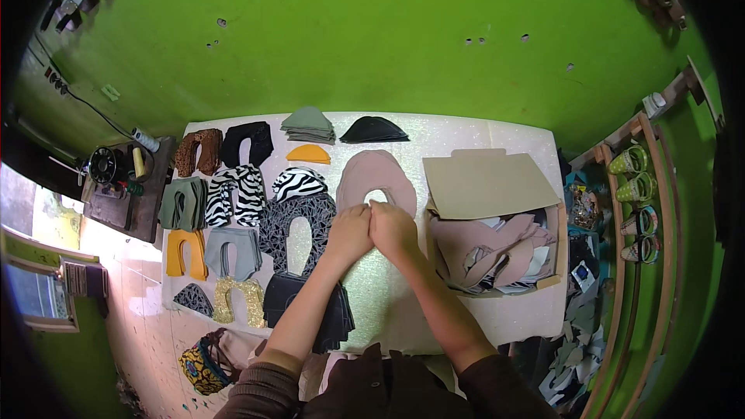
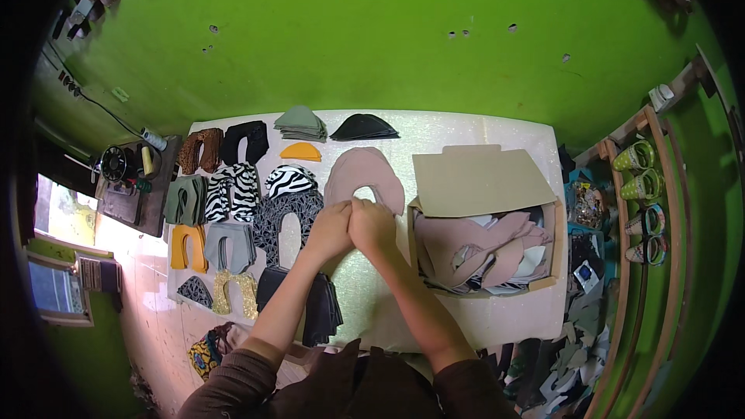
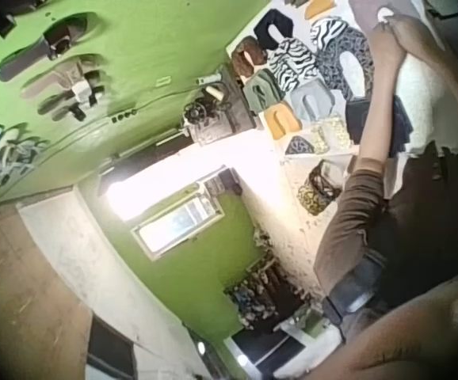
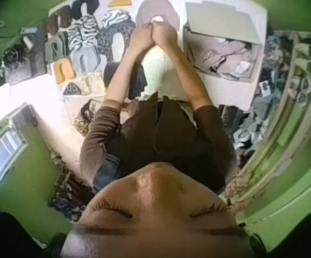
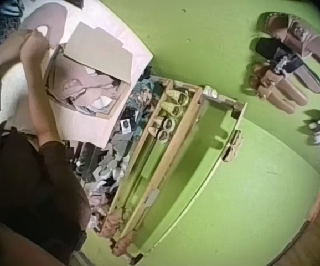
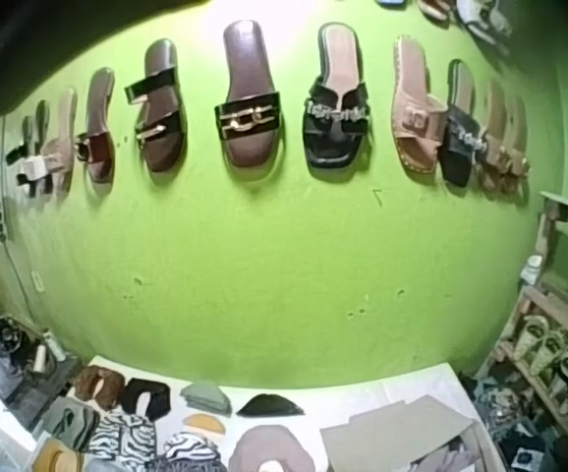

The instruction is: Sorting and arranging various shoe upper components on a workbench.

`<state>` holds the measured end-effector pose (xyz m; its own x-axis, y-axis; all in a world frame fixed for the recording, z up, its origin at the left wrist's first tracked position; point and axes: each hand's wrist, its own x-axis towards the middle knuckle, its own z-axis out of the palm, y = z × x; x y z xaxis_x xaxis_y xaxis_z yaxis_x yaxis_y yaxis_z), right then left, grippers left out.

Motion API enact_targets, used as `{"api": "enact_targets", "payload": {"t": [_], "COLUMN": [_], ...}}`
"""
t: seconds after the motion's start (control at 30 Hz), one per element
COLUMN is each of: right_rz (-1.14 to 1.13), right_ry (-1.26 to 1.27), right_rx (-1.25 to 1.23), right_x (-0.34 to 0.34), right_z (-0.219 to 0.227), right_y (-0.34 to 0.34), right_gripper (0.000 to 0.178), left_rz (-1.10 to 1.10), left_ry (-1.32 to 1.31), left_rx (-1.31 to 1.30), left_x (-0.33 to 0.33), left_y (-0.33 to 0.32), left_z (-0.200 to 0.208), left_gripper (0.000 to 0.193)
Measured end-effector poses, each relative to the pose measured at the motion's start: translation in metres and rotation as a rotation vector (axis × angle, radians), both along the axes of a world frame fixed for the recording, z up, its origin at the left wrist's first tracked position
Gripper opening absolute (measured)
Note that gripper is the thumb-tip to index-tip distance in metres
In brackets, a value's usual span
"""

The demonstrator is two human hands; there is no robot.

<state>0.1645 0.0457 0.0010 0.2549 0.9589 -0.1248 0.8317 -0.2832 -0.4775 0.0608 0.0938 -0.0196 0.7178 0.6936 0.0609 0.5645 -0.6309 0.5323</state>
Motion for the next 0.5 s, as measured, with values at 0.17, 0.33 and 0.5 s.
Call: {"api": "enact_targets", "payload": {"t": [0.17, 0.33, 0.5], "right_rz": [-0.045, -0.123, -0.031], "right_ry": [0.115, 0.062, -0.187], "right_rx": [0.538, 0.494, 0.066], "right_x": [0.018, 0.067, 0.124], "right_z": [0.025, 0.05, 0.02], "right_y": [-0.065, -0.113, -0.14], "right_gripper": [0.021, 0.016, 0.017], "left_rz": [-0.002, 0.016, -0.069], "left_ry": [-0.206, -0.334, -0.349], "left_rx": [-0.164, -0.214, -0.15], "left_x": [0.017, 0.038, 0.063], "left_y": [-0.047, -0.087, -0.112], "left_z": [0.037, 0.052, 0.047], "left_gripper": [0.023, 0.024, 0.024]}}
